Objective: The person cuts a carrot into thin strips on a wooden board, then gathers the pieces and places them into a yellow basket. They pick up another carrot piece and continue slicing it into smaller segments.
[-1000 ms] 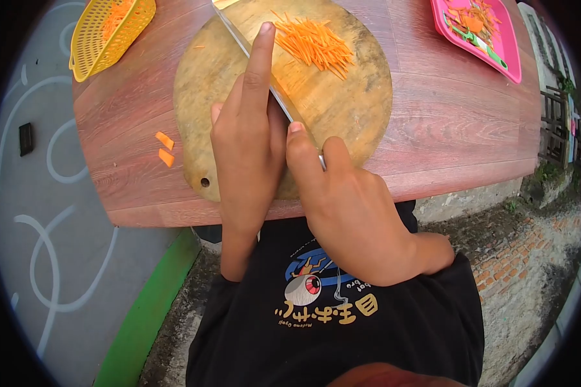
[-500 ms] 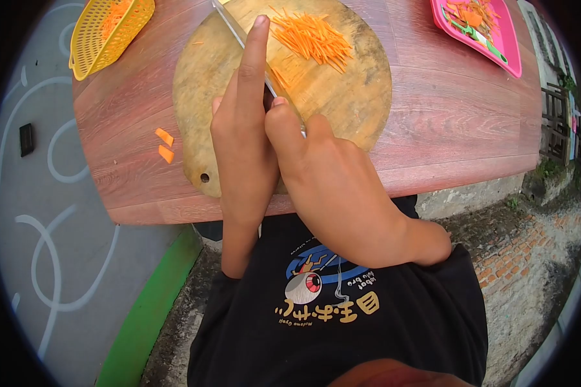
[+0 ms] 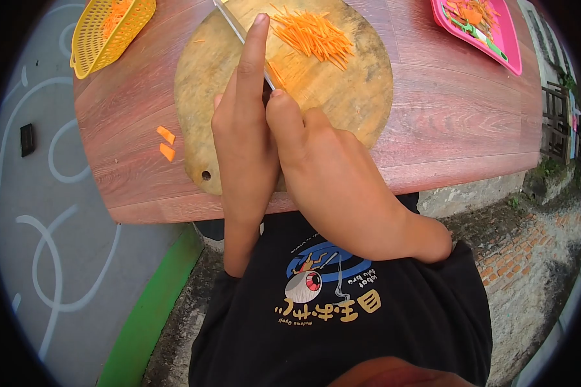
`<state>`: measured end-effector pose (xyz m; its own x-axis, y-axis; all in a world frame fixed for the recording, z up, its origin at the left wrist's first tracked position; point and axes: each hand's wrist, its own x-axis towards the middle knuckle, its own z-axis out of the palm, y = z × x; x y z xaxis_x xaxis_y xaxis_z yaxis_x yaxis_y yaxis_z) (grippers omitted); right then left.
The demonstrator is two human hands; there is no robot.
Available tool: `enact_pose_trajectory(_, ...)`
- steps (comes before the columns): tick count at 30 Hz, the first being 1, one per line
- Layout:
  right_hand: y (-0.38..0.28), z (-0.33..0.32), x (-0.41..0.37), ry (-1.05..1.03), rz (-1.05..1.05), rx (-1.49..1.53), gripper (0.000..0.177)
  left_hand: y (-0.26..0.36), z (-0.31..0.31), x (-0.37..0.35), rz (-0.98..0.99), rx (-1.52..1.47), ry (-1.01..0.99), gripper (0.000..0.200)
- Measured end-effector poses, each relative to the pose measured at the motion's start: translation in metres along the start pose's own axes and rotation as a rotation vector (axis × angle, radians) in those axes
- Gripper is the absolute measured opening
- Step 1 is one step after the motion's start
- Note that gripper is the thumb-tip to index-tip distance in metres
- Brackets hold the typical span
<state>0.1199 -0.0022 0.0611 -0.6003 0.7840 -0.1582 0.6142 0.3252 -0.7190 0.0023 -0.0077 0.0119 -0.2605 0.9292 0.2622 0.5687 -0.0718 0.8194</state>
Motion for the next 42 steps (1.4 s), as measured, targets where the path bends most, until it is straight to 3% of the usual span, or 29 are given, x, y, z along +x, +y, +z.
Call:
enact_pose_trajectory(3, -0.004, -0.001, -0.003, -0.073, 0.073, -0.030, 0.031, -0.004, 0.001, 0.002, 0.052, -0.009, 0.006, 0.076)
enact_pose_trajectory(5, 0.008, 0.008, 0.005, 0.030, -0.007, 0.067, 0.026, -0.008, 0.004, 0.001, 0.053, -0.020, 0.025, 0.075)
enact_pose_trajectory(8, 0.006, 0.001, 0.004, 0.006, 0.002, 0.110, 0.021, 0.002, 0.000, -0.001, -0.046, 0.018, -0.003, 0.072)
enact_pose_trajectory(11, 0.008, 0.001, -0.002, 0.013, -0.043, 0.122, 0.020, -0.004, 0.002, -0.002, -0.005, 0.000, 0.009, 0.071)
enact_pose_trajectory(17, 0.010, -0.001, -0.002, 0.030, -0.053, 0.201, 0.028, -0.003, 0.003, -0.004, -0.039, -0.039, 0.013, 0.071)
enact_pose_trajectory(20, 0.016, 0.002, 0.006, 0.048, -0.052, 0.274, 0.029, 0.001, 0.001, -0.001, -0.009, 0.100, 0.013, 0.071)
enact_pose_trajectory(35, 0.031, -0.009, 0.007, 0.130, -0.046, 0.313, 0.028, -0.001, -0.003, -0.002, -0.084, 0.120, -0.035, 0.065)
enact_pose_trajectory(42, 0.043, -0.040, -0.003, 0.212, -0.076, 0.365, 0.028, 0.000, 0.007, 0.006, 0.086, 0.337, 0.037, 0.061)
